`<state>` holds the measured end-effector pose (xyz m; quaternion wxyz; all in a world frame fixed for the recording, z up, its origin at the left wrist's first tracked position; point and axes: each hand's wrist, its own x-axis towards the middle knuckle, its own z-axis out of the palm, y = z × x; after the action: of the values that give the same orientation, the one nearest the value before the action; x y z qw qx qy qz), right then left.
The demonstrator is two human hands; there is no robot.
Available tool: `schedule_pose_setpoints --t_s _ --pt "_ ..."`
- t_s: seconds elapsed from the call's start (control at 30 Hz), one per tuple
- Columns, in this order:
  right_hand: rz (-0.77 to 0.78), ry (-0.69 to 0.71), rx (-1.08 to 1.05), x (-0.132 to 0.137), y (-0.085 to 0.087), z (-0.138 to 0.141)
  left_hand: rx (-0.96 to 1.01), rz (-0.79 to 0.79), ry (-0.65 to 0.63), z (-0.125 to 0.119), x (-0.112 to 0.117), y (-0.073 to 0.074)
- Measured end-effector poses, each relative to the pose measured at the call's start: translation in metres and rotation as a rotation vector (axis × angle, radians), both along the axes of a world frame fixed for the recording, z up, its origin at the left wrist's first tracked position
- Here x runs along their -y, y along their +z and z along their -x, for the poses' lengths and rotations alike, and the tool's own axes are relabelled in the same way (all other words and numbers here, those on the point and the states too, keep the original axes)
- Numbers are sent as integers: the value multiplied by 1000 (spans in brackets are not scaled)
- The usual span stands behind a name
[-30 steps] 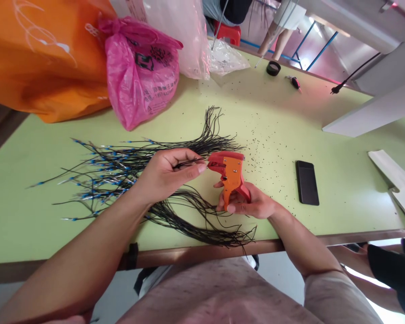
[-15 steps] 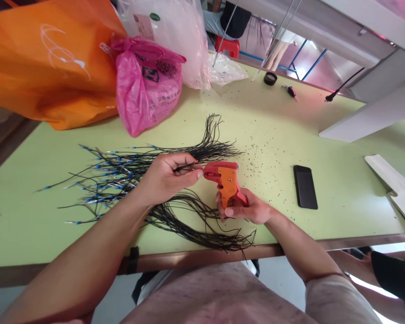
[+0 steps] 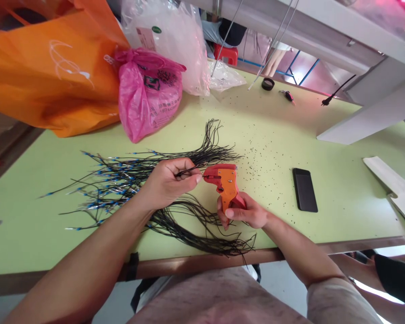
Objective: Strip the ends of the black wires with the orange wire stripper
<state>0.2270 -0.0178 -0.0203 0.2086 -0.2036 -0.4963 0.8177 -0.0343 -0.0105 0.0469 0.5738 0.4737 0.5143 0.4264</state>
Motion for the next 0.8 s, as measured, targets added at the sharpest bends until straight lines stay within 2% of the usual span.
schedule_pose_setpoints --t_s 0.27,0.8 --pt "15 47 11 -3 2 -3 -27 -13 -27 2 0 -1" --pt "18 46 25 -3 3 -4 -33 14 -26 2 0 0"
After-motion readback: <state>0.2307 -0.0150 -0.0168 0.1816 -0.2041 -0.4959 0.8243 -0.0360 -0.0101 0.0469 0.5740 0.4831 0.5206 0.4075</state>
